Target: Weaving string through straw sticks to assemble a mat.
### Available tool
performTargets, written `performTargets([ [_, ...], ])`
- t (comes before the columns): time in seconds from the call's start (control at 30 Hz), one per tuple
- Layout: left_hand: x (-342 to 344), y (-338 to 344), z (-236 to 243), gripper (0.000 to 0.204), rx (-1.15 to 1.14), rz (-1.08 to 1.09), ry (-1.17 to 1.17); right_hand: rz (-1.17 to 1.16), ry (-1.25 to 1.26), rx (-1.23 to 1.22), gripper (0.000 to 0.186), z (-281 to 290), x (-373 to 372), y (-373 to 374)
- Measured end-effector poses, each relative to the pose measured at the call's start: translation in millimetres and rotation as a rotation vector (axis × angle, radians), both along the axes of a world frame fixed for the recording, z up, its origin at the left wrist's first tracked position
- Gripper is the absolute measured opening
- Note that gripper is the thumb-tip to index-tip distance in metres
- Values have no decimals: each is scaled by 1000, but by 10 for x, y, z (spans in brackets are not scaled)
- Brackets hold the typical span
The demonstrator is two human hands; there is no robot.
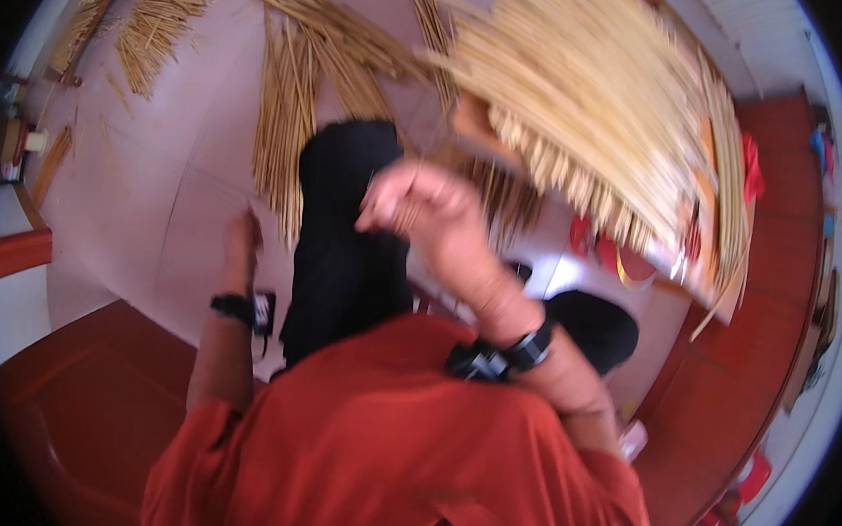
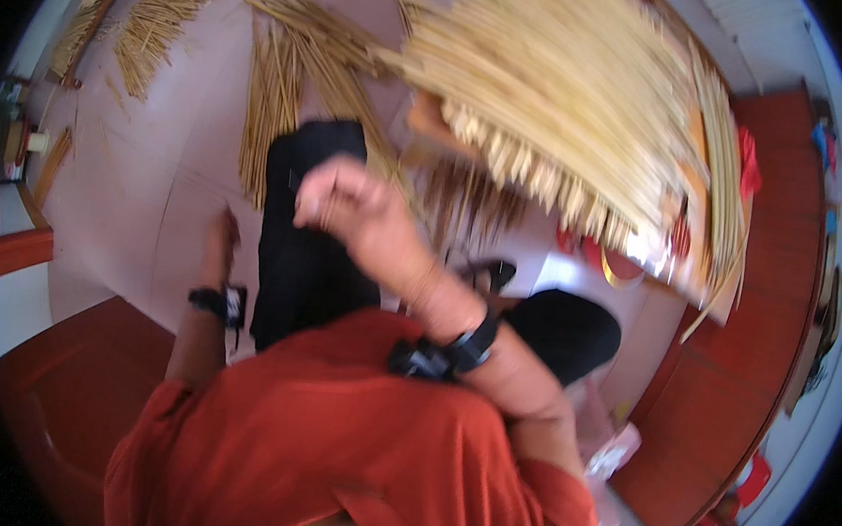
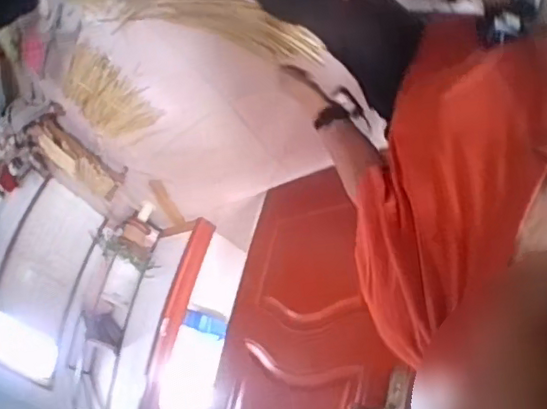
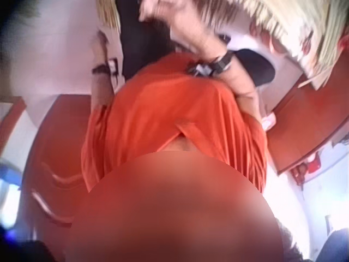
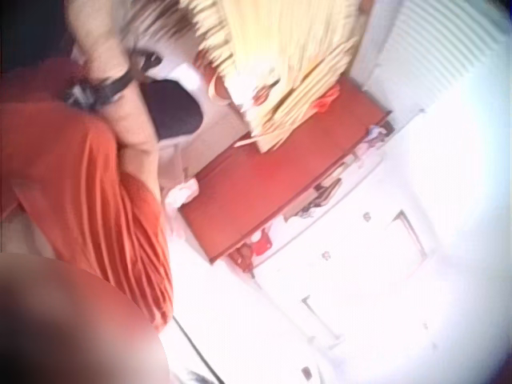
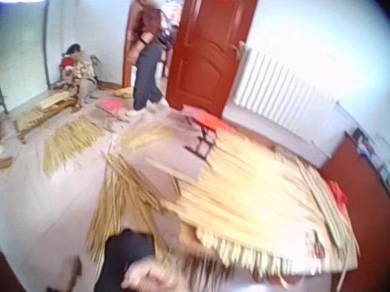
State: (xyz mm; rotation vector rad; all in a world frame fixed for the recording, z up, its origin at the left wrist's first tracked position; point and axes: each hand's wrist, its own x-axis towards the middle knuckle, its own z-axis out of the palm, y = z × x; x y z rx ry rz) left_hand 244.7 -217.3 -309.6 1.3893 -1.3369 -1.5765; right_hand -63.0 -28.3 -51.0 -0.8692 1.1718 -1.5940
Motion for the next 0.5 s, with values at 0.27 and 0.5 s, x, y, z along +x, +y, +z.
performTargets([
  [0.27, -1555, 1407, 3290, 23, -106, -764, 653, -197, -136, -53, 8, 836, 65, 1581],
  [0.5, -2196, 2931, 3653, 34, -51, -1082, 536, -304, -216, -197, 10, 787, 48, 2611],
])
